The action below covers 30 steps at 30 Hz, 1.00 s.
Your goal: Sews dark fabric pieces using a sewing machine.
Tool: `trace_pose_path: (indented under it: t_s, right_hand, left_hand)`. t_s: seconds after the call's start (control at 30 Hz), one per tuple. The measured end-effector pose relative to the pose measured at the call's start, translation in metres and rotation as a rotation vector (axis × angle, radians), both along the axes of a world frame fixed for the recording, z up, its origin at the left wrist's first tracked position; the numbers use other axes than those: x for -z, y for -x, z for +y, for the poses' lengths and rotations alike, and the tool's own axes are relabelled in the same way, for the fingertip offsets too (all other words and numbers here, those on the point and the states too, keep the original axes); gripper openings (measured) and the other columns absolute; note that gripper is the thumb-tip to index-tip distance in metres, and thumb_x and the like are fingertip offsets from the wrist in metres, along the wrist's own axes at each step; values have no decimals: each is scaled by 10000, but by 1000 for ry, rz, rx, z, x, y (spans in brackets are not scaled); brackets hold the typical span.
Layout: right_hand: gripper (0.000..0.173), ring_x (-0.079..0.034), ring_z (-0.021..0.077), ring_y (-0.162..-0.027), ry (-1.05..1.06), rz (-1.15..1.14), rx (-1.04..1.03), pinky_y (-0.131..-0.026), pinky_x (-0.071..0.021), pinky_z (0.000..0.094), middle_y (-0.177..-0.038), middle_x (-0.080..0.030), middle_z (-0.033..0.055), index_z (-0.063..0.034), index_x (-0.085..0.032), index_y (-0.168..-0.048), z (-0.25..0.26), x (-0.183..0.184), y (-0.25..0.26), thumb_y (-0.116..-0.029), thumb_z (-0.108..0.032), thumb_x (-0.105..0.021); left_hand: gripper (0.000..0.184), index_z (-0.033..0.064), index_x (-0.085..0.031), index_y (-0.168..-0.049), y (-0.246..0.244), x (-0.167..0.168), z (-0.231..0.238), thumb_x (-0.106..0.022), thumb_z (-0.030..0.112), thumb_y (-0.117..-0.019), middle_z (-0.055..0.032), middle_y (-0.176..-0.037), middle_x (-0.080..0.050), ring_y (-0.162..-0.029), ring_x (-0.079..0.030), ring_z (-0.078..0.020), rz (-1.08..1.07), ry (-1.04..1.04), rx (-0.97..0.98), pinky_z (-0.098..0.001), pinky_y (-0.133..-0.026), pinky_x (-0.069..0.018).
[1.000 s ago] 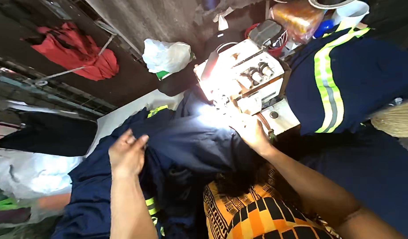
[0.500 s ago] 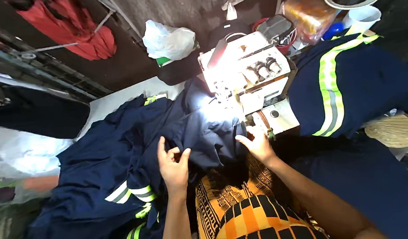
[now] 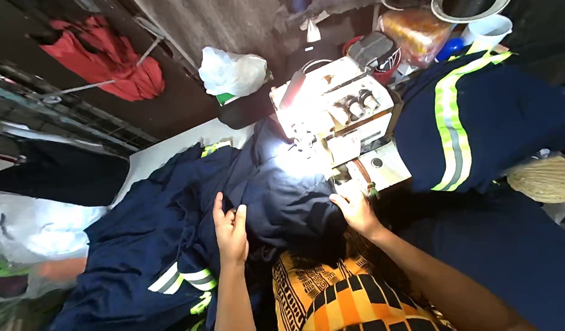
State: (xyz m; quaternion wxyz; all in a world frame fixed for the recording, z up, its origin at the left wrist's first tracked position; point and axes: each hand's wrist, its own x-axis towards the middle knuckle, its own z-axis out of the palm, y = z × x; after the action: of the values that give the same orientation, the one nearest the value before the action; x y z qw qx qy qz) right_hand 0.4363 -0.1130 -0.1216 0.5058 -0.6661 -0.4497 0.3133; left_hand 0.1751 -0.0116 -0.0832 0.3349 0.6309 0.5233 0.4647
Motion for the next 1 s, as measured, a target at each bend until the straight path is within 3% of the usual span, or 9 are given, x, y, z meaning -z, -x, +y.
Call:
trace_pose_path:
  t_s: [0.03,0.1,0.2,0.3,0.37,0.5,0.7,0.83,1.0]
  right_hand:
    - [335,-547,85,-710,18,-2,-8,-697,-468,285,-721,-582,41,14,-664,-786,0,-2,-1,-1021,-211,-587]
    - [331,-547,83,-708,41,4,-9,-700,-469,286,-724,-582,42,16,-669,-814,-2,-6,1,-1034,-210,-569]
    - [291,-569,50,-703,-61,6,70,-699,-490,256,-727,-603,32,15,-681,-858,-9,-5,8,-1030,-193,-571]
    - [342,-485,-62,-567,-196,12,147,-567,-421,150,-602,-521,-71,-45,-636,-726,-16,-8,15,-1019,-211,-576]
    - [345,-479,-90,-555,-242,25,151,-554,-414,118,-591,-516,-97,-63,-621,-702,-18,-10,16,-1019,-192,-576]
    - [341,-505,-77,-582,-231,28,151,-577,-435,134,-611,-538,-88,-71,-641,-720,-17,-3,16,-1029,-193,-564]
    - [303,-542,-49,-615,-201,18,133,-614,-467,150,-650,-580,-48,-33,-667,-774,-17,12,22,-1023,-174,-568]
    - [302,-550,-44,-618,-224,-47,152,-616,-467,155,-646,-585,-36,-28,-680,-773,-7,6,21,-1019,-170,-576]
    - [271,-593,76,-670,-292,-210,136,-657,-491,247,-705,-623,46,-4,-697,-836,24,-10,10,-1007,-164,-561]
  left_hand:
    - [876,5,-70,-1618,3,-4,-6,-600,205,-949,-198,-1464,-460,-1100,-596,-16,3,62,77,-185,-902,-509]
    - [1118,62,-45,-1632,2,-12,-12,-760,212,-786,-225,-1543,-409,-1135,-632,-86,40,83,112,-253,-877,-558]
    - [1057,30,-110,-1613,1,-26,-20,-737,-11,-763,-124,-1422,-564,-1113,-681,-90,-140,-39,137,-257,-893,-598]
    - [974,-43,-64,-1585,-1,-34,-23,-685,-24,-835,-49,-1418,-568,-1164,-642,-41,-206,-191,198,-219,-969,-555]
    - [938,-55,-120,-1582,-2,-33,-24,-694,-12,-841,-64,-1440,-553,-1171,-631,-30,-185,-234,170,-199,-974,-540]
    - [875,-75,-237,-1559,0,-24,-22,-710,9,-827,-86,-1405,-568,-1085,-627,0,-153,-241,110,-154,-926,-517]
    - [883,-41,-265,-1568,8,-13,-16,-733,34,-823,-86,-1443,-546,-1136,-601,-11,-137,-210,122,-162,-970,-490]
    - [864,9,-302,-1570,7,-15,1,-743,33,-827,-31,-1331,-595,-972,-584,21,-129,-205,112,-133,-848,-482]
    - [860,58,-311,-1571,2,-26,31,-730,0,-822,-6,-1219,-599,-868,-563,29,-104,-213,81,-129,-784,-478]
